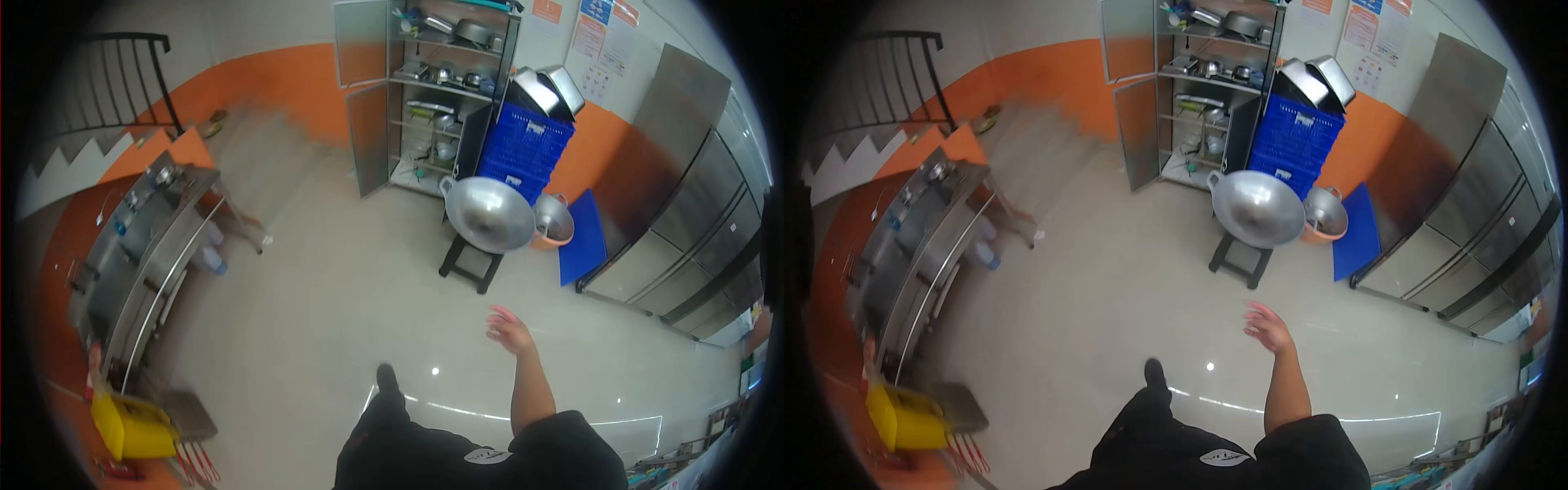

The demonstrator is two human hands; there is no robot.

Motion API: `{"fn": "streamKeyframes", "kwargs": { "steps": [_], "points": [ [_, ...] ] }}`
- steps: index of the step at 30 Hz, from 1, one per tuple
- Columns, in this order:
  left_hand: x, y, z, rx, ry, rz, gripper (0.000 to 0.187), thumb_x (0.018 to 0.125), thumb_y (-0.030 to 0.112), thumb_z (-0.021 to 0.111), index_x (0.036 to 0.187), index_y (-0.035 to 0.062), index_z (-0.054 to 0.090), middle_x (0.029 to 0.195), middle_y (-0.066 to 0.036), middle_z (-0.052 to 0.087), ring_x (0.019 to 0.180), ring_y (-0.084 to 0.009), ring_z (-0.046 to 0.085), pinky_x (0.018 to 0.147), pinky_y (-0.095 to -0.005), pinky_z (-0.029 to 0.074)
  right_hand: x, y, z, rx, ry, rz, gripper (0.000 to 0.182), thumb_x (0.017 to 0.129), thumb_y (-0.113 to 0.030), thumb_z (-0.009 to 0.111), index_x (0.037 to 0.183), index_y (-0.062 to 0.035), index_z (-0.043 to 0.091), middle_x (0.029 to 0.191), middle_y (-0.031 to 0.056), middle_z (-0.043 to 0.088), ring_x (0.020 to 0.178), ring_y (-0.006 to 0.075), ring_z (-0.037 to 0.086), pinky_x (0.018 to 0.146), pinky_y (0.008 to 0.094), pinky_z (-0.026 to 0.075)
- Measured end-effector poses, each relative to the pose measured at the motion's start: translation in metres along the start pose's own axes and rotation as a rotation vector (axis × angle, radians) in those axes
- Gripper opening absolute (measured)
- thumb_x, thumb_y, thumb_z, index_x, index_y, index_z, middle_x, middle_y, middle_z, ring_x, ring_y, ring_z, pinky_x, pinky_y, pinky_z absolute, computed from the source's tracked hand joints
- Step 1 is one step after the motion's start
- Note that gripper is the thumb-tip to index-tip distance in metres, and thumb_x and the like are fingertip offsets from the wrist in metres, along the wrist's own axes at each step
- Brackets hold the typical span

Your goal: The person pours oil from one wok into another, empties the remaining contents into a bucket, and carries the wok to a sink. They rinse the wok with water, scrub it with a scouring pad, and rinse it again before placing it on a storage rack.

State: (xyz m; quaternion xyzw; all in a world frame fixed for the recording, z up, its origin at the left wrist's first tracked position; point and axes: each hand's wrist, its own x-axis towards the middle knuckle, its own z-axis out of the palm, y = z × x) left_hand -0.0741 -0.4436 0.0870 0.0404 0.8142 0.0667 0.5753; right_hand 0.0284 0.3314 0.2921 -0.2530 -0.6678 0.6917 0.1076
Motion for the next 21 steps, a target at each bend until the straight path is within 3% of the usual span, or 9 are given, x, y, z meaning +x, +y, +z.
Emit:
{"fn": "streamKeyframes", "kwargs": {
  "steps": [3, 5, 6, 9, 11, 15, 17, 19, 21],
  "points": [
    [0.07, 0.066, -0.082, 0.289, -0.043, 0.204, 0.032, 0.08, 0.034, 0.052, 0.094, 0.008, 0.064, 0.094, -0.016, 0.065, 0.088, -0.0304, 0.062, 0.079, -0.0425, 0.049, 0.015, 0.121, -0.054, -1.137, 0.081, 0.583, 0.05, 0.076, -0.024, 0.065, 0.124, -0.0162, 0.052, 0.114, 0.0051, 0.054, 0.099, 0.0222, 0.055, 0.092, 0.0373, 0.042],
    [0.121, 0.132, -0.165, 0.845, 0.018, 0.615, 0.032, 0.08, 0.034, 0.05, 0.092, 0.0087, 0.065, 0.094, -0.016, 0.065, 0.089, -0.0311, 0.062, 0.08, -0.0432, 0.048, 0.0, 0.135, -0.061, -1.34, -0.806, 0.956, 0.06, 0.074, -0.033, 0.07, 0.129, -0.0193, 0.05, 0.127, 0.0068, 0.051, 0.108, 0.0254, 0.055, 0.094, 0.0403, 0.041],
    [0.138, 0.178, -0.196, 0.466, 0.263, 0.343, 0.031, 0.081, 0.033, 0.05, 0.089, 0.0074, 0.064, 0.092, -0.015, 0.065, 0.089, -0.0329, 0.062, 0.08, -0.0427, 0.049, -0.007, 0.132, -0.062, -1.091, -1.107, 1.112, 0.065, 0.073, -0.038, 0.072, 0.131, -0.0208, 0.049, 0.133, 0.0076, 0.05, 0.112, 0.027, 0.054, 0.096, 0.0417, 0.041],
    [0.107, 0.348, -0.345, -0.068, 0.607, 0.415, 0.035, 0.079, 0.026, 0.058, 0.106, 0.0038, 0.06, 0.1, -0.015, 0.064, 0.099, -0.0309, 0.058, 0.089, -0.0395, 0.045, -0.024, 0.135, -0.025, -0.075, 0.519, 1.309, 0.027, 0.078, -0.034, 0.066, 0.099, -0.0165, 0.069, 0.098, 0.0078, 0.066, 0.108, 0.0189, 0.058, 0.081, 0.0389, 0.05],
    [0.122, 0.43, -0.424, -0.25, 0.595, 0.453, 0.031, 0.078, 0.019, 0.059, 0.105, 0.0032, 0.06, 0.097, -0.014, 0.065, 0.091, -0.0279, 0.061, 0.083, -0.0364, 0.048, -0.011, 0.201, -0.058, -1.37, -0.528, 0.59, 0.022, 0.081, -0.032, 0.06, 0.087, -0.012, 0.068, 0.087, 0.006, 0.065, 0.096, 0.0206, 0.063, 0.072, 0.0392, 0.053],
    [0.122, 0.576, -0.534, -0.178, 0.619, 0.455, 0.03, 0.08, 0.018, 0.058, 0.106, 0.0024, 0.06, 0.096, -0.012, 0.065, 0.088, -0.024, 0.062, 0.078, -0.0338, 0.05, 0.117, 0.151, -0.074, -1.418, -0.412, 0.349, 0.021, 0.082, -0.026, 0.053, 0.078, -0.0102, 0.067, 0.089, 0.0094, 0.066, 0.084, 0.0286, 0.063, 0.071, 0.0417, 0.051],
    [0.158, 0.615, -0.572, -0.086, 0.661, 0.497, 0.029, 0.081, 0.018, 0.058, 0.106, 0.0025, 0.06, 0.096, -0.012, 0.065, 0.086, -0.0239, 0.062, 0.076, -0.0323, 0.05, 0.224, 0.119, -0.081, -0.779, 0.337, 0.275, 0.028, 0.083, -0.031, 0.053, 0.081, -0.0069, 0.067, 0.087, 0.0157, 0.066, 0.087, 0.0341, 0.062, 0.075, 0.043, 0.049],
    [0.188, 0.638, -0.582, -0.257, 0.591, 0.395, 0.028, 0.081, 0.018, 0.057, 0.106, 0.005, 0.061, 0.103, -0.012, 0.064, 0.092, -0.0255, 0.062, 0.081, -0.0353, 0.05, 0.352, 0.079, -0.105, -0.736, 0.228, 0.328, 0.031, 0.086, -0.034, 0.053, 0.084, -0.0056, 0.065, 0.082, 0.0183, 0.065, 0.081, 0.0362, 0.062, 0.072, 0.045, 0.047],
    [0.276, 0.624, -0.586, 0.416, 0.626, 0.608, 0.03, 0.08, 0.022, 0.057, 0.105, 0.0067, 0.062, 0.107, -0.011, 0.063, 0.095, -0.0266, 0.061, 0.085, -0.0379, 0.048, 0.477, -0.034, -0.111, -0.672, 0.336, -0.006, 0.03, 0.088, -0.031, 0.053, 0.084, -0.0034, 0.063, 0.075, 0.0177, 0.063, 0.068, 0.0307, 0.061, 0.063, 0.039, 0.047]
  ]
}}
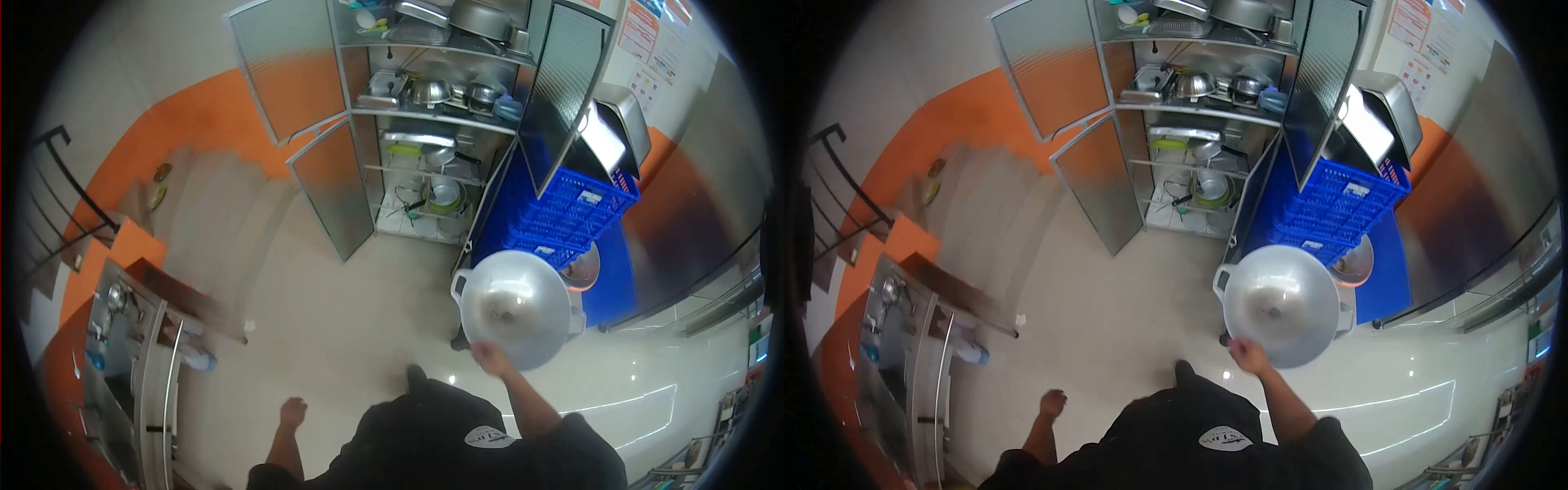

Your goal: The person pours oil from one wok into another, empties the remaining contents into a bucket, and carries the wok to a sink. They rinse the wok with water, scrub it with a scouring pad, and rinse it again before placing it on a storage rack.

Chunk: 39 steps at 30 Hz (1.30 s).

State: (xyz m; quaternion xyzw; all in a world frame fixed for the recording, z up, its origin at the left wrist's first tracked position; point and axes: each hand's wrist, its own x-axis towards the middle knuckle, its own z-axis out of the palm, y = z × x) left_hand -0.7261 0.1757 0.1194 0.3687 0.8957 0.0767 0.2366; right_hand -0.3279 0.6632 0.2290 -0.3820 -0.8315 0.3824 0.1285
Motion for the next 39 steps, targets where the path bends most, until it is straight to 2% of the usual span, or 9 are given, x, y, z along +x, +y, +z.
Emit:
{"fn": "streamKeyframes", "kwargs": {
  "steps": [2, 5, 6, 10, 13, 17, 22, 30, 39],
  "points": [
    [0.037, -0.014, 0.031, 0.199, -0.13, 0.254, 0.032, 0.078, 0.028, 0.057, 0.102, 0.0075, 0.063, 0.108, -0.01, 0.063, 0.095, -0.0271, 0.06, 0.087, -0.0385, 0.047, 0.122, -0.05, -0.025, 0.086, 0.04, -0.077, 0.02, 0.088, -0.02, 0.055, 0.092, -0.003, 0.064, 0.073, 0.0079, 0.064, 0.066, 0.0155, 0.06, 0.063, 0.0307, 0.048],
    [0.053, 0.064, -0.026, -0.063, -0.067, -0.057, 0.026, 0.076, 0.024, 0.061, 0.095, 0.0065, 0.065, 0.096, -0.008, 0.065, 0.093, -0.0219, 0.062, 0.082, -0.0349, 0.05, 0.289, -0.098, -0.052, 0.062, 0.264, -0.202, 0.016, 0.085, -0.016, 0.06, 0.09, -0.0021, 0.064, 0.072, 0.0056, 0.064, 0.065, 0.0124, 0.059, 0.06, 0.0281, 0.047],
    [0.072, 0.08, -0.044, -0.158, -0.019, -0.072, 0.026, 0.075, 0.023, 0.063, 0.095, 0.0066, 0.065, 0.096, -0.008, 0.065, 0.094, -0.0233, 0.062, 0.082, -0.0364, 0.05, 0.336, -0.118, -0.066, 0.063, 0.335, -0.202, 0.022, 0.086, -0.023, 0.056, 0.09, -0.0026, 0.065, 0.078, 0.0155, 0.066, 0.072, 0.0286, 0.065, 0.065, 0.0366, 0.049],
    [0.188, 0.178, -0.164, -0.485, 0.057, -0.077, 0.026, 0.072, 0.013, 0.065, 0.097, 0.0062, 0.063, 0.095, -0.012, 0.065, 0.095, -0.0291, 0.06, 0.082, -0.0406, 0.049, 0.504, -0.159, -0.107, 0.183, 0.542, -0.198, 0.019, 0.082, -0.02, 0.058, 0.086, -0.0023, 0.065, 0.074, 0.0165, 0.065, 0.069, 0.0321, 0.063, 0.064, 0.0384, 0.049],
    [0.368, 0.261, -0.223, -0.276, 0.448, 0.647, 0.027, 0.072, 0.008, 0.064, 0.098, 0.004, 0.06, 0.089, -0.016, 0.06, 0.085, -0.0338, 0.058, 0.075, -0.0421, 0.048, 0.599, -0.191, -0.137, -0.032, 0.721, -0.149, 0.015, 0.079, -0.015, 0.058, 0.085, -0.0021, 0.064, 0.077, 0.0173, 0.064, 0.073, 0.0322, 0.063, 0.067, 0.0388, 0.049],
    [0.541, 0.479, -0.37, -0.485, 0.464, 0.889, 0.032, 0.077, 0.004, 0.06, 0.108, 0.0042, 0.057, 0.109, -0.017, 0.055, 0.104, -0.0365, 0.052, 0.089, -0.0407, 0.043, 0.711, -0.19, -0.145, -0.342, 0.709, -0.102, 0.024, 0.078, -0.022, 0.061, 0.088, -0.0006, 0.064, 0.087, 0.0192, 0.063, 0.091, 0.033, 0.061, 0.076, 0.0402, 0.049],
    [0.704, 0.634, -0.44, -0.27, 0.601, 0.851, 0.058, 0.075, 0.0, 0.056, 0.131, 0.0101, 0.042, 0.138, -0.017, 0.032, 0.117, -0.038, 0.042, 0.1, -0.0453, 0.034, 0.765, -0.204, -0.141, -0.477, 0.473, 0.402, 0.041, 0.078, -0.031, 0.063, 0.098, 0.0035, 0.062, 0.106, 0.0234, 0.057, 0.102, 0.038, 0.056, 0.085, 0.0423, 0.048],
    [0.769, 0.674, -0.457, 0.154, 0.564, 0.941, 0.065, 0.079, 0.003, 0.052, 0.139, 0.0175, 0.031, 0.147, -0.017, 0.017, 0.12, -0.04, 0.041, 0.09, -0.0436, 0.049, 0.783, -0.2, -0.162, -0.614, 0.342, 0.215, 0.037, 0.082, -0.03, 0.058, 0.089, 0.0053, 0.065, 0.094, 0.0265, 0.063, 0.091, 0.0384, 0.062, 0.082, 0.0441, 0.049],
    [0.79, 0.696, -0.486, 0.102, 0.338, 0.816, 0.091, 0.069, 0.016, 0.072, 0.142, 0.0161, 0.019, 0.149, -0.016, 0.016, 0.131, -0.046, 0.024, 0.103, -0.0458, 0.038, 0.725, -0.213, -0.177, 0.488, 0.322, 0.584, 0.053, 0.081, -0.049, 0.055, 0.092, 0.0007, 0.069, 0.095, 0.023, 0.066, 0.087, 0.0288, 0.067, 0.076, 0.0392, 0.051]
  ]
}}
